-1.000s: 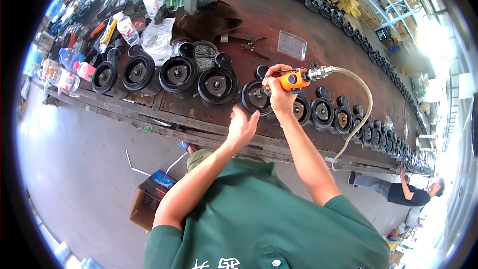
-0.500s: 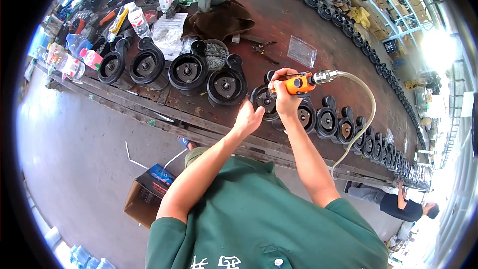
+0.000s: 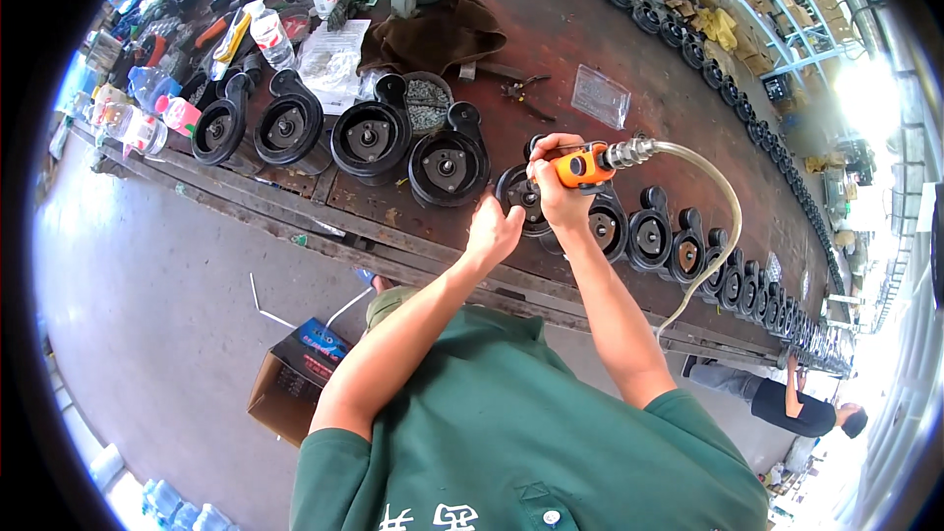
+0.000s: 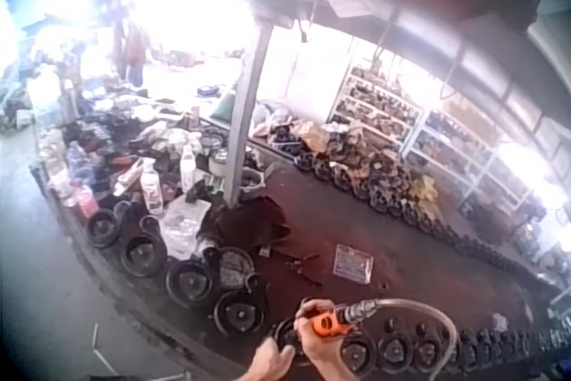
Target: The person wipes mechanical parts with a cloth and uses a pneumatic tool to drive screws into the components at a workbench.
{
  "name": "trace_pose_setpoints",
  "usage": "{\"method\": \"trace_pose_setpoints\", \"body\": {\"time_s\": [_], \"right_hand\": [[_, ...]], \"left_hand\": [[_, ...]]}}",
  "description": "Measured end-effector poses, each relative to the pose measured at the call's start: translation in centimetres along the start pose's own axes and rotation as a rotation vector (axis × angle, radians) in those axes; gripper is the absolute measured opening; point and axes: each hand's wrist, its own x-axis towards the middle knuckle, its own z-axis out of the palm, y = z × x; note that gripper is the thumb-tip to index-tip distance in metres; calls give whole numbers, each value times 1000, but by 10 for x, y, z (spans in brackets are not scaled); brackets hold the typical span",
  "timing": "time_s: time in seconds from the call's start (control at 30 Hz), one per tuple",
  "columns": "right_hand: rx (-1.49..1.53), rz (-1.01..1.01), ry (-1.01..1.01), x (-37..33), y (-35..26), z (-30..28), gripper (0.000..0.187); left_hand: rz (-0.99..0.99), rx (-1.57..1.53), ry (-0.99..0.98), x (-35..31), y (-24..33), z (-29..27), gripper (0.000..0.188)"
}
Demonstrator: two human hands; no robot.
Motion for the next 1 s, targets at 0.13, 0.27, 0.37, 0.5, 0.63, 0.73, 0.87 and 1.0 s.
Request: {"method": "trace_pose_setpoints", "body": {"time_s": [0.13,0.27,0.37,0.5,0.63,0.73,0.87,1.0], "right_hand": [[3,45,5,-5,-2,-1,21],[-7,9,-16,-3,-7,3,23],[-61,-25,-53,-4,-4,-2,22],[-57,-16,-66,-5,-5,0,21],[-14,3,-54,-4,-7,3,22],[41,37,-14,-4,-5,2,22],[52,36,-22,-5,-4,3,22],[-2,-12,-46,-6,-5,5,22]], "left_hand": [[3,-17,15,-1,1,1,76],[2,-1,16,-2,3,-1,76],[-23,-66,-3,-4,8,-4,68],[-40,-83,-11,-4,9,-5,67],[-43,-60,-10,-3,7,-3,72],[-54,-54,-19,-3,8,-4,74],[-66,-60,-20,-3,9,-5,73],[-59,-65,-8,-2,6,-3,72]]}}
